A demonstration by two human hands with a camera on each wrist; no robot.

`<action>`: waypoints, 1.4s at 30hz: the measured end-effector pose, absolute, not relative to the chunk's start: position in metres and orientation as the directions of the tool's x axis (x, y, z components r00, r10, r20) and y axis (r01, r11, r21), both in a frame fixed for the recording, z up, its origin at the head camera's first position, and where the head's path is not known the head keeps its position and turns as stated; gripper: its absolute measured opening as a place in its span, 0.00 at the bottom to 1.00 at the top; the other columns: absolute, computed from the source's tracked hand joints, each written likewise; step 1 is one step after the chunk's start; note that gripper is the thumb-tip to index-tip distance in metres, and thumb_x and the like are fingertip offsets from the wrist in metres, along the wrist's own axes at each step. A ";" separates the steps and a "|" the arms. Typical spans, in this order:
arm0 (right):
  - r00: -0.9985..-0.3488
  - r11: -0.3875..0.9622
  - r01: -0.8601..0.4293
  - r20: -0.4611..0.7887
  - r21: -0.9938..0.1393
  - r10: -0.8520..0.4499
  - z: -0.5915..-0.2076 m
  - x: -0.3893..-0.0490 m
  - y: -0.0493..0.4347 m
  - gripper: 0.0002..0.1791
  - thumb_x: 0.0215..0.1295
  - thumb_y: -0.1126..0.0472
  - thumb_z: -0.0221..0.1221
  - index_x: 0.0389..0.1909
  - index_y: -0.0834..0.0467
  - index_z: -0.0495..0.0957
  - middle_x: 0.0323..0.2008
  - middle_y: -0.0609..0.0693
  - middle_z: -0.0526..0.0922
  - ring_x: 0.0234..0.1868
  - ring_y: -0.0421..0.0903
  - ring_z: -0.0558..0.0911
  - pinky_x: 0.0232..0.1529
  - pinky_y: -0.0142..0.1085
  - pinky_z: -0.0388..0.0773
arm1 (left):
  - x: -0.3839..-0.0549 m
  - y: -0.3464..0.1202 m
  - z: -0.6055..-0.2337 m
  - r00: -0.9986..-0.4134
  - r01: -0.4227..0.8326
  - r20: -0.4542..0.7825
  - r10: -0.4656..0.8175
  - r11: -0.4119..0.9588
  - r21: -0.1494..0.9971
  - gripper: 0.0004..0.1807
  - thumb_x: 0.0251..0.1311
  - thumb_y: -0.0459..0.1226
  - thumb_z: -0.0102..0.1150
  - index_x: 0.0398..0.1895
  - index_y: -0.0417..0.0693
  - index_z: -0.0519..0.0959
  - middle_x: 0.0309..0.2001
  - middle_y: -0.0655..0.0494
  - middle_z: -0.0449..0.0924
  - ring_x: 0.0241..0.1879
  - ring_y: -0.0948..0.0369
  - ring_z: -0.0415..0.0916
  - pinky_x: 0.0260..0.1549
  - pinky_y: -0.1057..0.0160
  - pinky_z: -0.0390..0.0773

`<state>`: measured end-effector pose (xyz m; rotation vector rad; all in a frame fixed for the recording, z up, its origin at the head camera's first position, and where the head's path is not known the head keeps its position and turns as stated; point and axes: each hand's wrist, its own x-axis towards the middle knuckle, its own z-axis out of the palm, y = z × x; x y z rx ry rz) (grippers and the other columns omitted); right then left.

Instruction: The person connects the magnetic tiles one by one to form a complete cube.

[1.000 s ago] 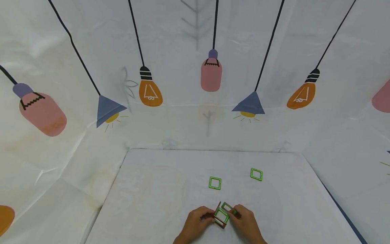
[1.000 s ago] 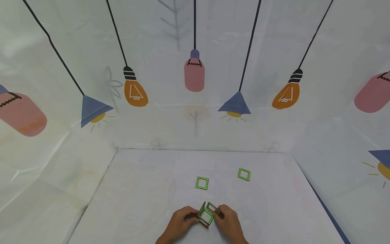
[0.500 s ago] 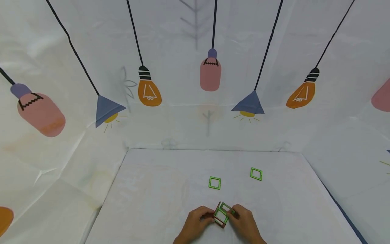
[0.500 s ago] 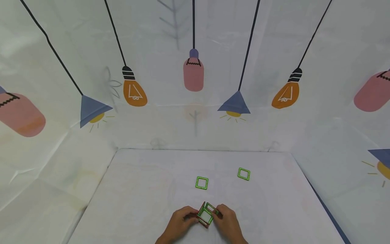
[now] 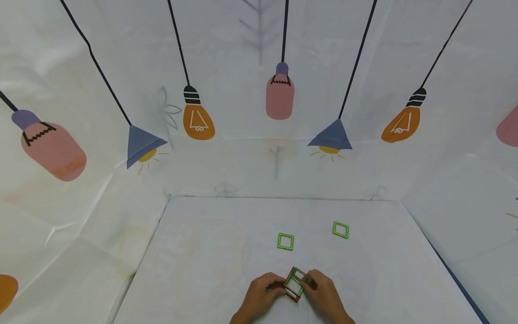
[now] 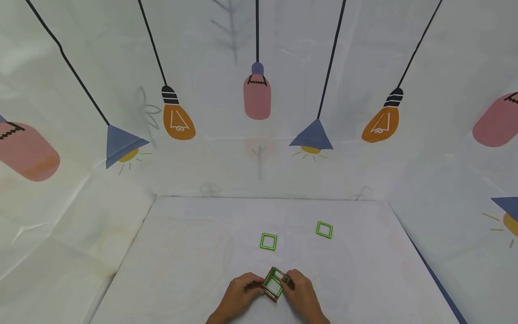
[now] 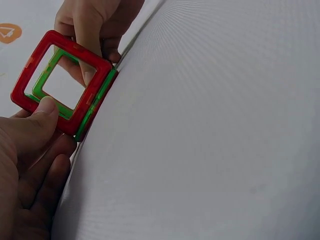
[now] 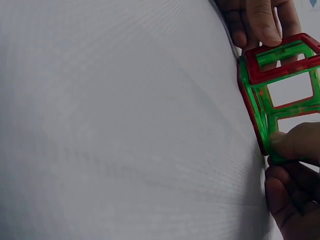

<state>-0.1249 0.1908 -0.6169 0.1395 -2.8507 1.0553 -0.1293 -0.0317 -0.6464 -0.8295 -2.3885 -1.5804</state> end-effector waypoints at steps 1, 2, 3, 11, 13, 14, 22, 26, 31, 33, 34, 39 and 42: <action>-0.992 0.759 -0.116 0.114 -0.641 -0.056 -0.616 -0.125 0.191 0.13 0.52 0.65 0.73 0.26 0.48 0.79 0.26 0.37 0.78 0.27 0.29 0.70 0.29 0.28 0.72 | -0.130 -0.032 -0.646 -0.833 0.527 0.421 0.358 0.288 0.799 0.12 0.56 0.39 0.70 0.44 0.52 0.84 0.39 0.62 0.86 0.37 0.74 0.82 0.36 0.76 0.79; -0.993 0.763 -0.114 0.103 -0.636 -0.062 -0.616 -0.126 0.191 0.12 0.52 0.65 0.73 0.27 0.48 0.79 0.27 0.37 0.78 0.27 0.29 0.70 0.29 0.28 0.72 | -0.130 -0.032 -0.646 -0.833 0.528 0.422 0.358 0.287 0.799 0.12 0.56 0.39 0.70 0.44 0.52 0.84 0.39 0.62 0.86 0.37 0.74 0.82 0.36 0.76 0.79; -0.993 0.767 -0.111 0.093 -0.632 -0.066 -0.615 -0.126 0.191 0.12 0.52 0.65 0.73 0.27 0.49 0.79 0.27 0.38 0.78 0.27 0.29 0.70 0.28 0.28 0.72 | -0.130 -0.032 -0.645 -0.832 0.529 0.423 0.358 0.286 0.799 0.12 0.56 0.39 0.70 0.44 0.51 0.84 0.39 0.62 0.86 0.37 0.75 0.82 0.36 0.76 0.80; -0.996 0.773 -0.085 0.044 -0.629 -0.074 -0.611 -0.127 0.188 0.10 0.52 0.64 0.73 0.29 0.51 0.80 0.27 0.40 0.77 0.27 0.30 0.69 0.27 0.28 0.71 | -0.129 -0.031 -0.643 -0.838 0.517 0.407 0.364 0.289 0.806 0.12 0.56 0.38 0.71 0.44 0.51 0.84 0.38 0.62 0.86 0.36 0.75 0.81 0.35 0.77 0.80; -0.997 0.774 -0.079 0.036 -0.628 -0.072 -0.610 -0.127 0.187 0.10 0.52 0.64 0.73 0.29 0.51 0.80 0.27 0.40 0.77 0.27 0.30 0.69 0.27 0.28 0.70 | -0.129 -0.031 -0.642 -0.842 0.511 0.401 0.361 0.296 0.807 0.12 0.56 0.38 0.71 0.44 0.51 0.84 0.38 0.62 0.86 0.36 0.75 0.81 0.35 0.77 0.79; -0.997 0.776 -0.078 0.035 -0.625 -0.072 -0.610 -0.127 0.186 0.10 0.53 0.64 0.73 0.29 0.52 0.80 0.27 0.40 0.77 0.27 0.31 0.68 0.27 0.28 0.70 | -0.129 -0.031 -0.642 -0.844 0.509 0.398 0.360 0.299 0.807 0.12 0.56 0.38 0.71 0.44 0.51 0.84 0.38 0.62 0.86 0.36 0.75 0.81 0.35 0.77 0.79; -0.999 0.792 -0.030 0.002 -0.610 -0.037 -0.607 -0.128 0.182 0.09 0.54 0.64 0.72 0.30 0.53 0.80 0.27 0.41 0.77 0.27 0.33 0.70 0.27 0.29 0.70 | -0.129 -0.032 -0.639 -0.840 0.510 0.392 0.374 0.301 0.806 0.12 0.57 0.38 0.70 0.44 0.50 0.84 0.39 0.61 0.87 0.36 0.75 0.81 0.36 0.77 0.79; -0.999 0.785 -0.037 -0.006 -0.619 -0.052 -0.607 -0.128 0.183 0.08 0.54 0.64 0.72 0.30 0.52 0.80 0.27 0.41 0.77 0.27 0.32 0.70 0.27 0.28 0.71 | -0.129 -0.033 -0.638 -0.826 0.538 0.418 0.378 0.307 0.785 0.07 0.65 0.38 0.63 0.44 0.51 0.84 0.39 0.62 0.86 0.39 0.73 0.81 0.38 0.75 0.79; -0.994 0.772 -0.075 -0.012 -0.631 -0.106 -0.605 -0.130 0.186 0.08 0.55 0.64 0.71 0.29 0.51 0.80 0.26 0.40 0.76 0.26 0.31 0.69 0.26 0.28 0.70 | -0.129 -0.033 -0.639 -0.826 0.543 0.430 0.363 0.314 0.779 0.08 0.70 0.37 0.55 0.46 0.52 0.83 0.41 0.62 0.85 0.41 0.71 0.81 0.41 0.72 0.80; -0.991 0.769 -0.098 -0.004 -0.632 -0.131 -0.605 -0.131 0.187 0.09 0.55 0.64 0.71 0.28 0.51 0.80 0.25 0.39 0.75 0.25 0.31 0.68 0.26 0.28 0.69 | -0.129 -0.033 -0.640 -0.841 0.522 0.412 0.350 0.326 0.788 0.08 0.70 0.37 0.56 0.46 0.52 0.83 0.42 0.62 0.85 0.42 0.71 0.81 0.41 0.71 0.81; -0.990 0.766 -0.109 0.000 -0.634 -0.141 -0.605 -0.132 0.187 0.09 0.55 0.64 0.71 0.28 0.51 0.80 0.25 0.39 0.75 0.25 0.31 0.68 0.25 0.28 0.69 | -0.129 -0.033 -0.640 -0.851 0.507 0.399 0.342 0.331 0.796 0.08 0.70 0.38 0.56 0.47 0.52 0.83 0.42 0.62 0.85 0.42 0.71 0.81 0.41 0.70 0.81; -0.983 0.766 -0.162 0.033 -0.621 -0.181 -0.607 -0.136 0.188 0.09 0.54 0.65 0.71 0.29 0.51 0.80 0.25 0.38 0.74 0.25 0.31 0.67 0.25 0.27 0.67 | -0.132 -0.032 -0.640 -0.891 0.429 0.329 0.312 0.343 0.836 0.09 0.69 0.40 0.58 0.49 0.54 0.82 0.45 0.62 0.85 0.43 0.72 0.81 0.41 0.69 0.81; -0.977 0.759 -0.199 0.070 -0.620 -0.199 -0.609 -0.139 0.188 0.09 0.53 0.65 0.71 0.28 0.51 0.80 0.24 0.38 0.74 0.25 0.30 0.67 0.25 0.27 0.66 | -0.135 -0.032 -0.639 -0.900 0.400 0.296 0.319 0.337 0.853 0.11 0.69 0.41 0.58 0.51 0.53 0.82 0.46 0.61 0.85 0.43 0.71 0.81 0.42 0.69 0.81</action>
